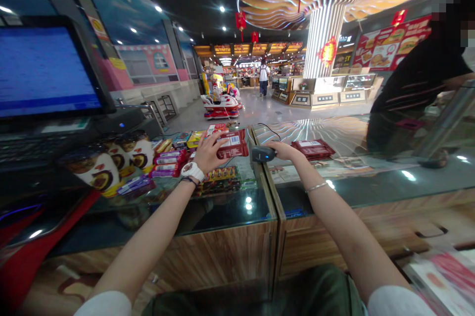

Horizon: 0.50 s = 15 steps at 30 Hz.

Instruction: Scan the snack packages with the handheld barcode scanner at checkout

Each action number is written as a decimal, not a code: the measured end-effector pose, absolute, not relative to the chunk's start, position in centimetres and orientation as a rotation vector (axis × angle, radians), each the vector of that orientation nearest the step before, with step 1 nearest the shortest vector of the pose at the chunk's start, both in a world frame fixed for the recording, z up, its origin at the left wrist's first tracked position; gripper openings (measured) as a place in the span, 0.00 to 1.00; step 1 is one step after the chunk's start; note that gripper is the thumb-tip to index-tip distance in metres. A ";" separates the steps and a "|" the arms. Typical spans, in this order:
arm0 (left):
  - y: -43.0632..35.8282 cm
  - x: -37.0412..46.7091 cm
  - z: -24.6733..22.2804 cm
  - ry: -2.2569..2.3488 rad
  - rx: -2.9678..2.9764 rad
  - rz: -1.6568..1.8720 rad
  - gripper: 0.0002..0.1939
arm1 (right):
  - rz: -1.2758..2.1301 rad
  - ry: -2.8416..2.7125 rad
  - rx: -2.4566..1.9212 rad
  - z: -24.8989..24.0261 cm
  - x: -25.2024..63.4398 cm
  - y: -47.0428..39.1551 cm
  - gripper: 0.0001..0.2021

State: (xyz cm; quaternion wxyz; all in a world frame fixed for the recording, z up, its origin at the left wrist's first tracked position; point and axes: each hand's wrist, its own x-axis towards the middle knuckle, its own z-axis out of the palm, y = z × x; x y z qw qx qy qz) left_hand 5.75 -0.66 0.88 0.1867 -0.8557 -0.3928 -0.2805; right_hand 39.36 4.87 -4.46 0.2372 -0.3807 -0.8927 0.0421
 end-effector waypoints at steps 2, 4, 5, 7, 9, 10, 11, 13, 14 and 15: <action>-0.7 5.7 0.9 -1.112 -2.406 -0.790 0.29 | 0.104 -2.456 -1.017 -4.5 39.0 4.9 0.32; -0.6 5.6 0.9 -1.117 -2.406 -0.787 0.28 | 0.093 -2.453 -0.991 -4.5 38.8 4.8 0.31; -0.6 5.5 0.8 -1.121 -2.407 -0.785 0.28 | 0.082 -2.448 -0.979 -4.5 38.7 4.7 0.30; -0.5 5.5 0.6 -1.127 -2.407 -0.781 0.28 | 0.041 -2.430 -0.973 -4.3 38.6 4.5 0.29; -0.3 5.5 0.4 -1.129 -2.408 -0.781 0.28 | -0.016 -2.382 -0.978 -4.1 38.5 4.3 0.29; -0.3 5.4 0.4 -1.129 -2.409 -0.784 0.28 | -0.037 -2.344 -0.976 -3.9 38.5 4.2 0.29; -0.2 5.4 0.4 -1.129 -2.407 -0.787 0.28 | -0.050 -2.294 -0.971 -3.6 38.5 4.1 0.29; -0.2 5.4 0.5 -1.130 -2.399 -0.794 0.28 | -0.053 -2.175 -0.949 -3.1 38.3 3.8 0.28; -0.2 5.3 0.5 -1.131 -2.396 -0.793 0.28 | -0.049 -2.115 -0.936 -2.8 38.2 3.6 0.28; -0.2 5.3 0.6 -1.132 -2.394 -0.791 0.28 | -0.045 -2.059 -0.927 -2.6 38.2 3.3 0.27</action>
